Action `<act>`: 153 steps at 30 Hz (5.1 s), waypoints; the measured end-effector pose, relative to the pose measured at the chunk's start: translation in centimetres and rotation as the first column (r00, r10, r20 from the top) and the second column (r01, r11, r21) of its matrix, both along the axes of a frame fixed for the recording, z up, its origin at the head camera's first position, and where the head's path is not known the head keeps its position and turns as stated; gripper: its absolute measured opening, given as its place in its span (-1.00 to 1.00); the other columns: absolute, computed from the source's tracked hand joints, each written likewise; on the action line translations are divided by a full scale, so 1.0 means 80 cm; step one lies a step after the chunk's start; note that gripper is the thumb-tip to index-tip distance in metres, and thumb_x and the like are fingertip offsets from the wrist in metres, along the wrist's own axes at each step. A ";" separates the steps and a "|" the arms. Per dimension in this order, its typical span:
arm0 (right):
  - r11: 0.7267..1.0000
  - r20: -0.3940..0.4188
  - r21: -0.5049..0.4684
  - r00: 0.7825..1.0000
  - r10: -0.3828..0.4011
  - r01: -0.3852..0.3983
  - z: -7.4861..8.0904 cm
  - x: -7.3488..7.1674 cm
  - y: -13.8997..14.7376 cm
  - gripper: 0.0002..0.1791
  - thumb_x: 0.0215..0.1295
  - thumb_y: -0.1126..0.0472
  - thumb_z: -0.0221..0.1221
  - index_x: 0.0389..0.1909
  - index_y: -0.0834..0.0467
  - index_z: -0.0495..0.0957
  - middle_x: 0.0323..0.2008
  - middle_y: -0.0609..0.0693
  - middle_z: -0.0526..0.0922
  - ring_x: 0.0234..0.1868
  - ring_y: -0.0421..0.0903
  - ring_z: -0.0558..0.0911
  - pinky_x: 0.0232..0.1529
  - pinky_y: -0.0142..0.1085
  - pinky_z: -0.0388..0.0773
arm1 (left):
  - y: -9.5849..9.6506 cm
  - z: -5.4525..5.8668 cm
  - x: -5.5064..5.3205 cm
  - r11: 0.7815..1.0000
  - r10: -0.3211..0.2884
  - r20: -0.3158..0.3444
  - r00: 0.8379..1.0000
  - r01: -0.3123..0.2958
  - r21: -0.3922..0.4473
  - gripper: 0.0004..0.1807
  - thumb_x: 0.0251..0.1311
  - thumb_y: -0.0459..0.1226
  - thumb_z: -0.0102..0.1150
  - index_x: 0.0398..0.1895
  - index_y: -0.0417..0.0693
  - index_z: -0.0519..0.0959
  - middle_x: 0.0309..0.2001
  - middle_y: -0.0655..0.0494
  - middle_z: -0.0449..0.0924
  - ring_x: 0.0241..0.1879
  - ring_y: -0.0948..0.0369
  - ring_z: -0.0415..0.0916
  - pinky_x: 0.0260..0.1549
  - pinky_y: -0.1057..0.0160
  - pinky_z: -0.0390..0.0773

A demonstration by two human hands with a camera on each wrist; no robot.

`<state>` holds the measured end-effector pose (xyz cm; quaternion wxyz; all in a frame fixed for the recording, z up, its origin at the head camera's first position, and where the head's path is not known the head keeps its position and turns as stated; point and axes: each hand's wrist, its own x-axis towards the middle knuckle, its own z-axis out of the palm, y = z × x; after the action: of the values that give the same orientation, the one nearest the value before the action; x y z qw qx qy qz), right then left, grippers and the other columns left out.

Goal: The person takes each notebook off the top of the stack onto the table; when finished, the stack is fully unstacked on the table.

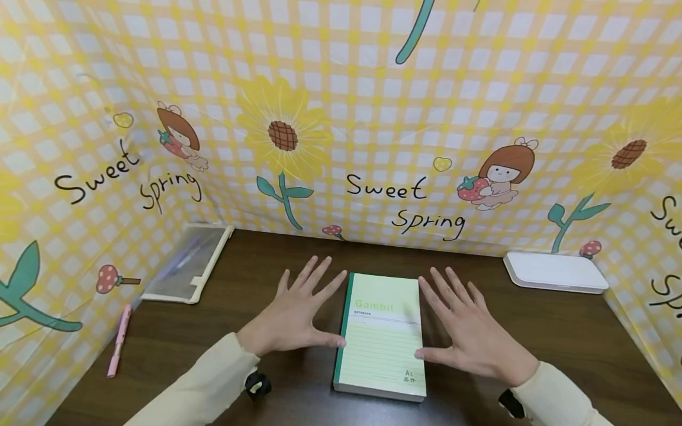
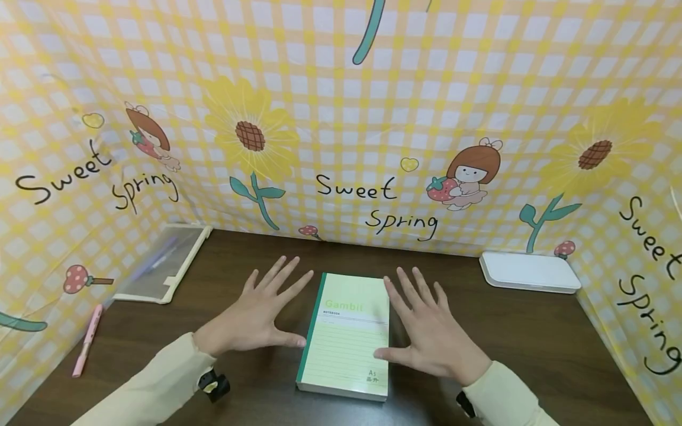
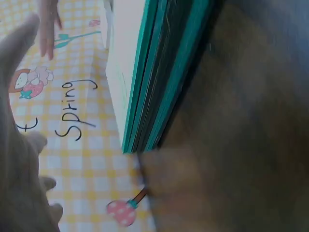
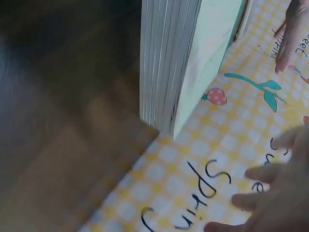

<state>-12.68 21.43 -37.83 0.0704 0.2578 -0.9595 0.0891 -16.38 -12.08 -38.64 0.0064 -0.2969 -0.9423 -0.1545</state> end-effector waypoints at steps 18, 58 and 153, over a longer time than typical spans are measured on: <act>0.846 0.443 -0.341 0.864 -0.240 0.410 -0.069 0.022 -0.061 0.04 0.19 -0.24 0.22 0.39 0.46 0.11 0.12 0.35 0.48 0.03 0.13 0.55 0.02 0.05 0.53 | 0.041 -0.071 0.039 0.895 0.073 0.487 0.871 -0.272 0.353 -0.06 0.24 0.12 0.14 0.46 -0.30 0.08 0.28 -0.26 0.26 0.25 -0.09 0.29 0.13 -0.17 0.38; 0.852 0.406 -0.352 0.883 -0.233 0.387 -0.089 0.024 -0.062 -0.11 0.26 -0.20 0.18 0.32 0.42 0.22 0.05 0.24 0.45 -0.10 -0.04 0.48 0.00 -0.03 0.49 | 0.075 -0.058 0.040 0.617 0.067 0.590 0.805 -0.498 0.609 -0.53 0.24 -0.44 0.07 0.23 -0.35 0.36 -0.05 -0.21 0.63 -0.29 0.17 0.61 -0.33 0.24 0.59; 0.883 0.327 -0.311 0.911 -0.249 0.353 -0.093 0.023 -0.060 -0.30 0.40 0.12 0.10 0.37 0.47 0.13 0.07 0.28 0.43 -0.11 0.00 0.50 0.00 -0.07 0.50 | 0.073 -0.073 0.037 0.818 0.296 0.276 0.915 -0.392 0.421 -0.47 0.03 -0.21 0.41 0.02 -0.39 0.56 -0.34 0.02 0.46 -0.45 0.27 0.38 -0.49 0.39 0.39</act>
<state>-10.82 16.66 -45.28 -0.0055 0.0717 -0.9549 0.2880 -13.40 -6.25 -44.45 0.0120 -0.0940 -0.9109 -0.4017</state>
